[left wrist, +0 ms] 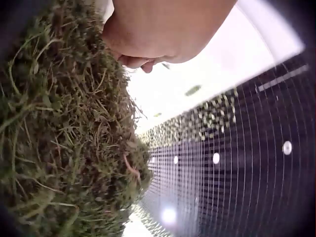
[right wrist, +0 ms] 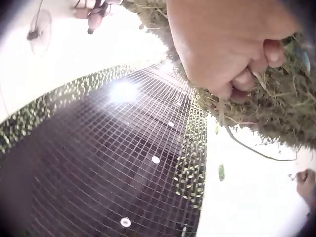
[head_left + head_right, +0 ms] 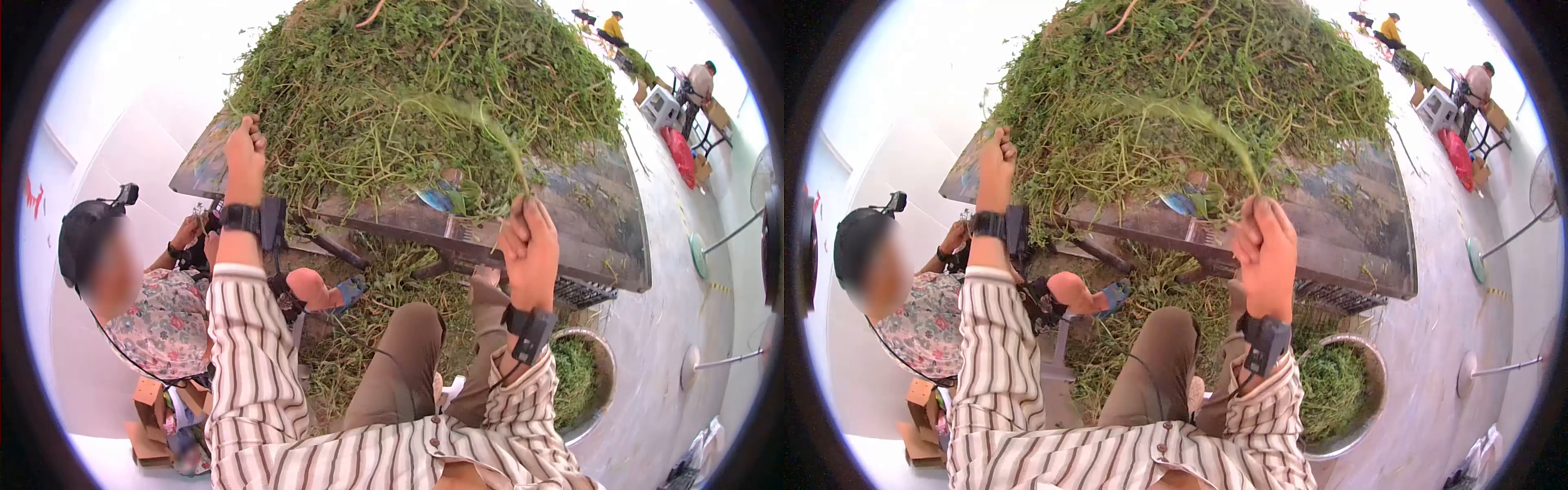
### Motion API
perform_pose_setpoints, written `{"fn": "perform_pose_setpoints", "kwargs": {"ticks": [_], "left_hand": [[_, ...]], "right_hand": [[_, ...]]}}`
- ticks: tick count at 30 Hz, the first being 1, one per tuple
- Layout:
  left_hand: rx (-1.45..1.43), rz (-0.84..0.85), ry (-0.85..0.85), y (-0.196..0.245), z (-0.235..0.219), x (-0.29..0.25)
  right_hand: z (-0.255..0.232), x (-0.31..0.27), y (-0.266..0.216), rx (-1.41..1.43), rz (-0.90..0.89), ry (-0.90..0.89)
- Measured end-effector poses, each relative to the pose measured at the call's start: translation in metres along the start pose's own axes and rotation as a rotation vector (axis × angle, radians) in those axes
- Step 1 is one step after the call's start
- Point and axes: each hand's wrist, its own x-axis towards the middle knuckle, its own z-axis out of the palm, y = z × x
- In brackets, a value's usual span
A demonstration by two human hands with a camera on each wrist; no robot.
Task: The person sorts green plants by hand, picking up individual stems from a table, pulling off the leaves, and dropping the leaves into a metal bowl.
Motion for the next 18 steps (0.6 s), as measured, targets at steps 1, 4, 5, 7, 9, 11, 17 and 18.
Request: {"fn": "perform_pose_setpoints", "kwargs": {"ticks": [1,4,5,7,9,11,17,18], "left_hand": [[0.009,-0.015,-0.008,0.004,0.008,-0.015],[0.360,-0.010,-0.188,0.002,0.030,-0.090],[0.460,-0.008,-0.219,0.002,0.034,-0.115],[0.637,-0.041,-0.271,-0.004,0.030,-0.156],[0.735,-0.096,-0.323,-0.012,0.015,-0.184],[0.765,-0.126,-0.345,-0.019,-0.003,-0.208],[0.703,-0.213,-0.452,-0.020,-0.030,-0.257],[0.707,-0.222,-0.457,-0.017,-0.029,-0.260]], "right_hand": [[-0.005,0.004,0.002,0.188,-0.014,-0.030],[0.004,0.004,0.010,0.238,-0.003,-0.006],[0.005,0.003,0.011,0.271,0.027,-0.010],[0.006,0.003,0.011,0.265,0.016,0.021],[0.005,0.004,0.010,0.254,-0.018,0.016],[0.002,0.005,0.011,0.253,0.004,0.036],[0.002,0.008,0.016,0.272,-0.017,-0.016],[0.004,0.008,0.016,0.305,-0.010,0.001]]}}
